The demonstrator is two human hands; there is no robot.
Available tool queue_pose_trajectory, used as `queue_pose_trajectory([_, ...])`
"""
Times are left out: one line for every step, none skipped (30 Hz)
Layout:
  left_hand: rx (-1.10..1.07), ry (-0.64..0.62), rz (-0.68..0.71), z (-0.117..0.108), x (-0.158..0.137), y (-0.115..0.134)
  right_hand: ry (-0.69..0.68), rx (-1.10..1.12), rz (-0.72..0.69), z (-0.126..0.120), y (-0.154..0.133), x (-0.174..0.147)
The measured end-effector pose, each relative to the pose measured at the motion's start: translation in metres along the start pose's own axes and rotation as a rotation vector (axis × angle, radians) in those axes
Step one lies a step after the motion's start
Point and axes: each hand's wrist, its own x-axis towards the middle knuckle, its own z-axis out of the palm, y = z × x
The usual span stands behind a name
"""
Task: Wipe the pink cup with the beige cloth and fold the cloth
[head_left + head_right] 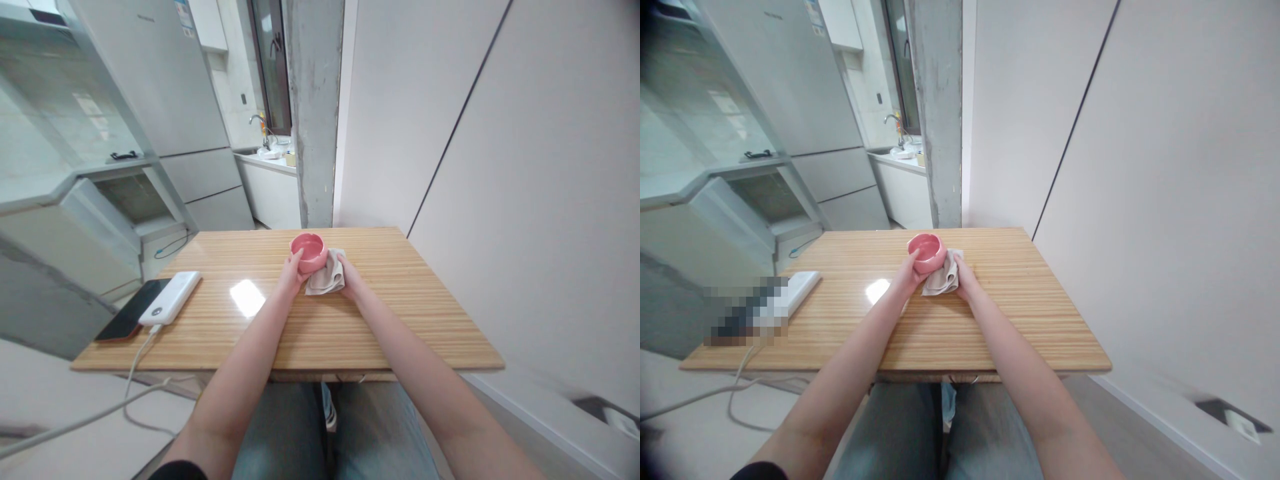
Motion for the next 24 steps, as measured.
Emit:
queue_pose_trajectory([0.020,0.002,0.005,-0.001,0.000,0.001,0.005,0.015,0.013,0.001,0.000,-0.001])
queue_pose_trajectory([0.041,-0.001,-0.002,-0.002,-0.001,0.001,0.015,0.034,0.016,0.001,-0.001,-0.001])
queue_pose_trajectory([0.061,-0.013,-0.017,-0.003,-0.001,0.002,0.031,0.057,0.008,0.002,-0.003,-0.002])
queue_pose_trajectory([0.079,-0.038,-0.040,-0.003,-0.003,0.003,0.049,0.080,-0.010,0.002,-0.004,-0.002])
queue_pose_trajectory([0.095,-0.072,-0.068,-0.003,-0.004,0.003,0.065,0.099,-0.030,0.001,-0.006,-0.002])
queue_pose_trajectory([0.109,-0.113,-0.095,-0.003,-0.006,0.002,0.078,0.113,-0.046,0.001,-0.008,-0.002])
queue_pose_trajectory([0.124,-0.144,-0.116,-0.002,-0.007,0.001,0.088,0.120,-0.055,0.001,-0.010,-0.002])
queue_pose_trajectory([0.138,-0.157,-0.128,0.000,-0.008,0.000,0.090,0.122,-0.055,0.002,-0.011,-0.003])
queue_pose_trajectory([0.149,-0.152,-0.127,0.001,-0.009,-0.002,0.083,0.116,-0.046,0.002,-0.012,-0.004])
queue_pose_trajectory([0.153,-0.129,-0.115,0.002,-0.009,-0.003,0.070,0.105,-0.031,0.003,-0.013,-0.005])
queue_pose_trajectory([0.148,-0.097,-0.096,0.003,-0.008,-0.005,0.055,0.089,-0.013,0.004,-0.013,-0.006])
queue_pose_trajectory([0.136,-0.065,-0.075,0.004,-0.007,-0.006,0.037,0.071,0.007,0.005,-0.012,-0.007])
queue_pose_trajectory([0.118,-0.039,-0.049,0.004,-0.006,-0.007,0.022,0.051,0.027,0.006,-0.011,-0.008])
queue_pose_trajectory([0.099,-0.023,-0.020,0.004,-0.004,-0.008,0.010,0.032,0.043,0.007,-0.010,-0.009])
queue_pose_trajectory([0.083,-0.014,0.012,0.003,-0.003,-0.008,0.007,0.017,0.052,0.007,-0.009,-0.009])
queue_pose_trajectory([0.074,-0.010,0.040,0.003,-0.002,-0.007,0.012,0.006,0.054,0.007,-0.008,-0.009])
queue_pose_trajectory([0.079,-0.006,0.054,0.002,-0.001,-0.007,0.021,-0.002,0.046,0.006,-0.007,-0.008])
queue_pose_trajectory([0.094,-0.002,0.041,0.001,-0.001,-0.005,0.032,-0.008,0.027,0.005,-0.007,-0.007])
queue_pose_trajectory([0.118,-0.001,-0.002,0.000,-0.002,-0.004,0.044,-0.013,0.000,0.003,-0.007,-0.005])
queue_pose_trajectory([0.147,-0.005,-0.064,-0.001,-0.003,-0.003,0.049,-0.020,-0.031,0.002,-0.008,-0.004])
queue_pose_trajectory([0.180,-0.013,-0.127,-0.001,-0.004,-0.002,0.048,-0.030,-0.060,0.000,-0.009,-0.003])
queue_pose_trajectory([0.212,-0.026,-0.177,-0.001,-0.005,-0.002,0.040,-0.040,-0.083,-0.001,-0.010,-0.002])
queue_pose_trajectory([0.237,-0.035,-0.198,-0.001,-0.006,-0.002,0.030,-0.046,-0.097,-0.002,-0.011,-0.002])
queue_pose_trajectory([0.254,-0.040,-0.190,0.000,-0.006,-0.003,0.020,-0.050,-0.099,-0.003,-0.012,-0.002])
